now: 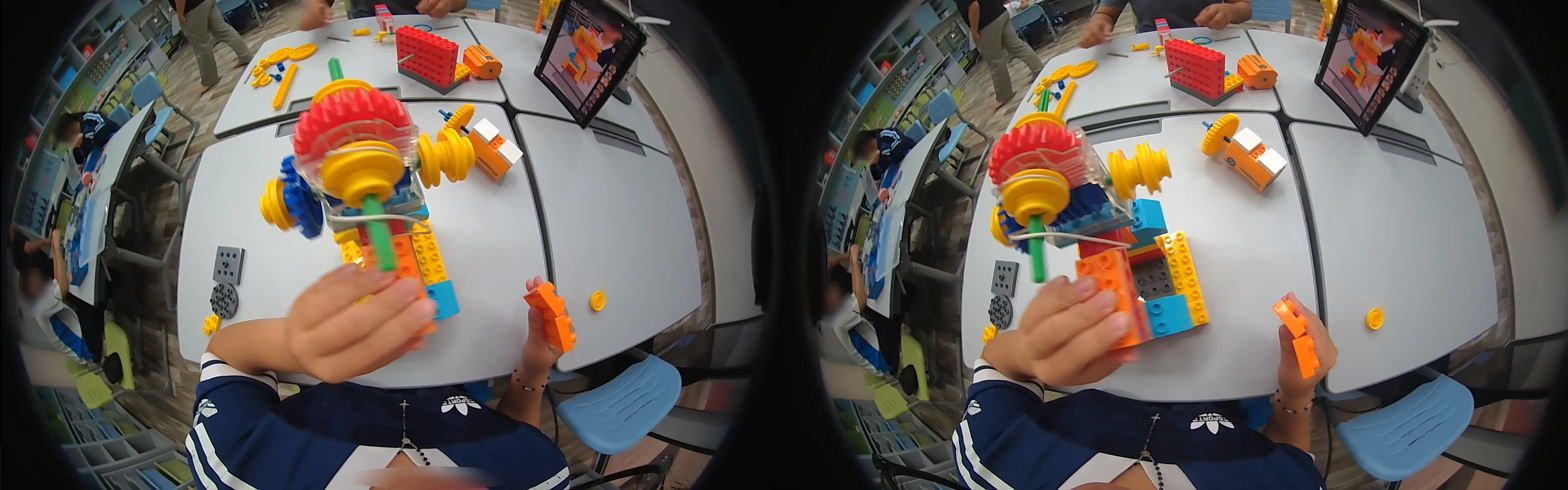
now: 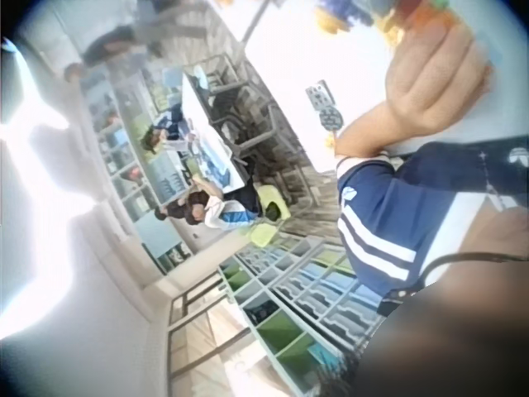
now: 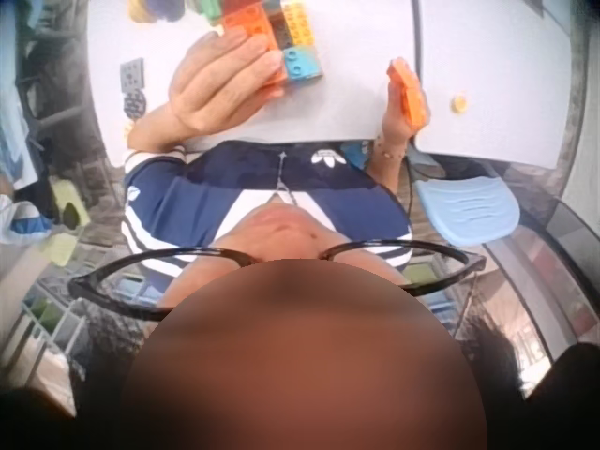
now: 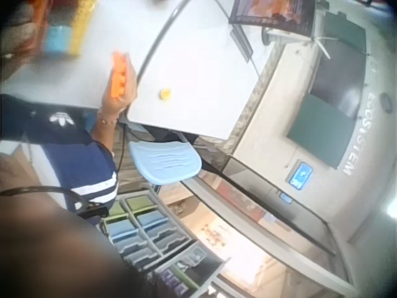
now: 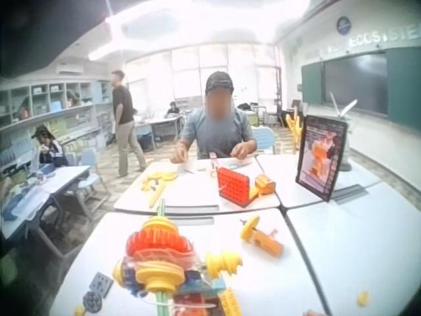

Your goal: The person assembles a colorful plastic gear and block structure on a table. They connect gears, rods, and plates, occasionally referencing a tablet for guidance, and repeatedly adjust and test the assembled mechanism.

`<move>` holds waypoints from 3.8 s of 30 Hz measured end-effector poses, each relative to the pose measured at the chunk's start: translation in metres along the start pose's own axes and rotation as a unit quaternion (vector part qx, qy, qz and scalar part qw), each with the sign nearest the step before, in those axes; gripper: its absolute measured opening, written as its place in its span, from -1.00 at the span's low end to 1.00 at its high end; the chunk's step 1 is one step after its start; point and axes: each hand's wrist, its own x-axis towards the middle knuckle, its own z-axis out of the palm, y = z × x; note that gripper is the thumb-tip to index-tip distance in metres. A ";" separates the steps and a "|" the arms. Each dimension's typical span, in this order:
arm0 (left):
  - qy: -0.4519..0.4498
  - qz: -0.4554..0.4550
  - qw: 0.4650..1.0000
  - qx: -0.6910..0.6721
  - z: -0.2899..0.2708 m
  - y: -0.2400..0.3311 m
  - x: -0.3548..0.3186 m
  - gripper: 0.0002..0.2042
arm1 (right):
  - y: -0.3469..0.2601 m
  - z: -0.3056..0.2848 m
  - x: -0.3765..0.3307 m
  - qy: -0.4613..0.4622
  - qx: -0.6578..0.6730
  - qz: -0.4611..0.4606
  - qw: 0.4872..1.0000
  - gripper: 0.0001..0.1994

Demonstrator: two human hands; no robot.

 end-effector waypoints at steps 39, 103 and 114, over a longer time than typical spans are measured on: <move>-0.117 -0.275 0.952 -0.061 0.002 0.016 -0.053 -0.74 | -0.076 0.004 0.091 -0.089 -0.134 -0.324 0.932 -0.70; 0.099 -0.001 0.990 -0.100 -0.020 -0.033 -0.006 -0.66 | -0.126 0.080 0.110 -0.198 -0.205 -0.492 0.823 -0.62; 0.116 0.030 0.989 -0.082 -0.014 -0.037 -0.005 -0.65 | -0.127 0.081 0.106 -0.190 -0.211 -0.476 0.832 -0.61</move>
